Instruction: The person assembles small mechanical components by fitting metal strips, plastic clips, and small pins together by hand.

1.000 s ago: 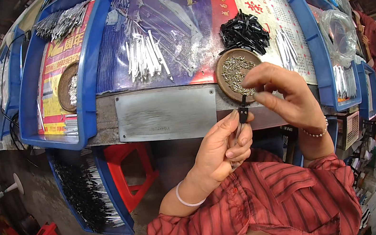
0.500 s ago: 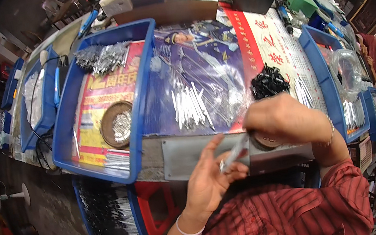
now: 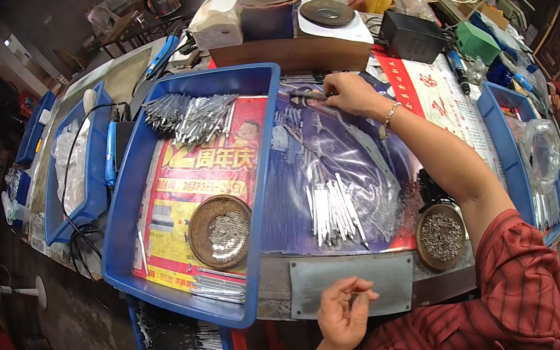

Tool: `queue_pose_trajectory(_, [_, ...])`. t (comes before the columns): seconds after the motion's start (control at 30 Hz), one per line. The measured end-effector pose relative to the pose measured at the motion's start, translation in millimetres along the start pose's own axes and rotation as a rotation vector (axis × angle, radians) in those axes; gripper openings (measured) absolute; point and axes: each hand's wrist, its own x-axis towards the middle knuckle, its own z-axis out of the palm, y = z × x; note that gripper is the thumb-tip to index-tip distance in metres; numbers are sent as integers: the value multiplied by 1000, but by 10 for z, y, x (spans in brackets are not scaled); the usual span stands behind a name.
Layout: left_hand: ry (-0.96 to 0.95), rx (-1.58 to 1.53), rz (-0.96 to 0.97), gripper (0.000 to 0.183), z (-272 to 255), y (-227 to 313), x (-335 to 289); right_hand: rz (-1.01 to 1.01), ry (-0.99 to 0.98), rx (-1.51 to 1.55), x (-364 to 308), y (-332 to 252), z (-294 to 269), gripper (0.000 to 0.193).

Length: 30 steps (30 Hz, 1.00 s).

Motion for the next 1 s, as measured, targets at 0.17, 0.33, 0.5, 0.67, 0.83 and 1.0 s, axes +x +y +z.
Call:
queue_pose_trajectory(0.17, [-13,1,-30,33,-17,2,-10,60,-6,-102,267,48,92,17])
queue_pose_trajectory(0.33, [-7,34,-53,33,-9,-7,10,3,125,-100,277,105,173,17])
queue_pose_trajectory(0.5, [24,62,-23,30,18,6,29,-5,208,1,158,117,176,18])
queue_pose_trajectory(0.67, [42,83,-39,28,50,30,47,88,414,-7,-79,258,80,23])
queue_pose_trajectory(0.83, [70,104,-39,27,68,22,39,127,264,-102,-198,252,167,20])
queue_pose_trajectory(1.0, [77,144,-22,26,89,15,49,109,235,-121,-236,194,141,27])
